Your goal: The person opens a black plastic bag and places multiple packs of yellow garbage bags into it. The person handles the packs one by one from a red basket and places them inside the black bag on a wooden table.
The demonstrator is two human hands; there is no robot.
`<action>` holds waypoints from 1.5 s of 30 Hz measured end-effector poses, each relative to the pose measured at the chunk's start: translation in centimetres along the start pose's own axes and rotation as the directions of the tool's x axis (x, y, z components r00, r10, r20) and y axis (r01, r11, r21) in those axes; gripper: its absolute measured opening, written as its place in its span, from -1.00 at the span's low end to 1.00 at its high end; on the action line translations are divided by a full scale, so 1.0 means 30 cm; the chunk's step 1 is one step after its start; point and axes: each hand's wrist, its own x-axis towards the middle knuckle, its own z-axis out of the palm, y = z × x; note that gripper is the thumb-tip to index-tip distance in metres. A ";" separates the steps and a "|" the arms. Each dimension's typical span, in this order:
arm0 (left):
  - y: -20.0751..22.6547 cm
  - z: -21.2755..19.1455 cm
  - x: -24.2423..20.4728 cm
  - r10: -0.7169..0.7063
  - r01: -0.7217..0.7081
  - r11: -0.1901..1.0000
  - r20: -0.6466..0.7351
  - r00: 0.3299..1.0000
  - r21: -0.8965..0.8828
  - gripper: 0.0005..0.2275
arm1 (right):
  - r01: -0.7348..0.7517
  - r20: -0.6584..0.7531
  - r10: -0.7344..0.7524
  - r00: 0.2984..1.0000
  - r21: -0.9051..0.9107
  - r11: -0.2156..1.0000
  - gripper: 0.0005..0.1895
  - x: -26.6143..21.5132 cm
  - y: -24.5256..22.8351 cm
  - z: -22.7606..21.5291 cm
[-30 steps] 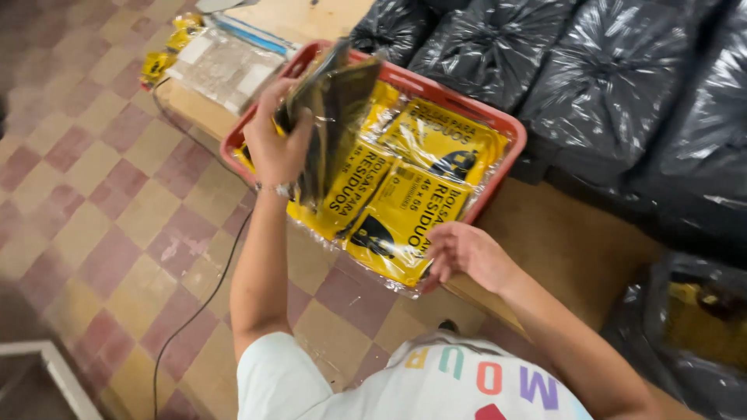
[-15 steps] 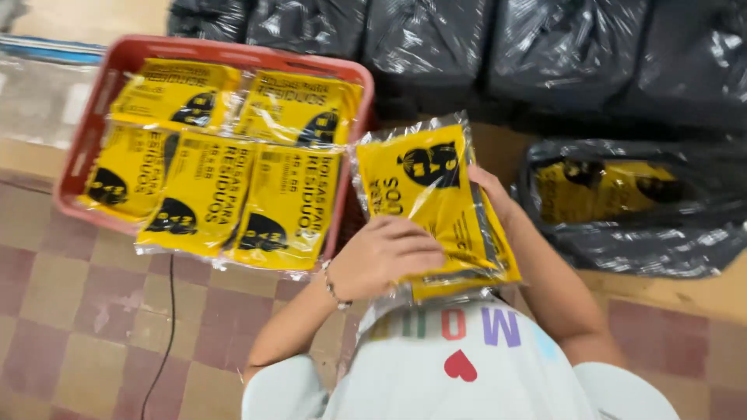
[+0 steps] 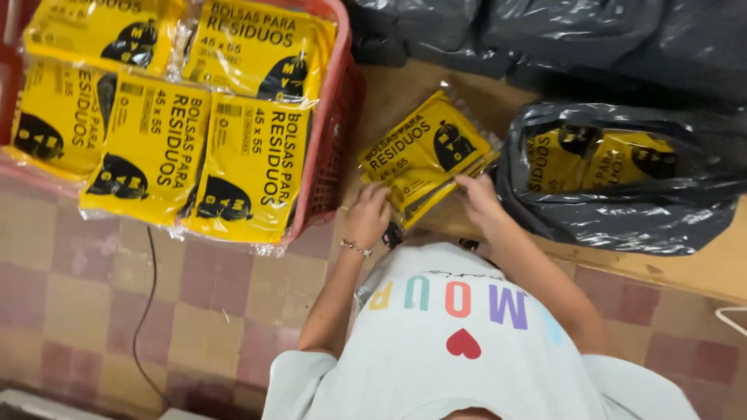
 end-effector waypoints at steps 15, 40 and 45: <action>-0.074 0.248 0.163 -0.565 0.445 0.556 0.074 0.822 -0.702 -0.38 | 0.431 0.459 -0.429 0.778 -0.887 -0.168 -0.22 0.223 -0.332 0.214; 0.035 0.248 0.087 -0.516 -0.151 -0.261 0.006 0.857 -0.953 -0.62 | 0.467 0.433 -0.212 0.876 -0.652 0.597 -0.59 -0.087 -0.495 0.190; 0.042 0.261 0.099 -0.426 -0.119 -0.544 0.151 0.892 -0.831 -0.59 | 0.554 0.525 -0.250 0.814 -0.569 0.608 -0.85 -0.208 -0.639 0.315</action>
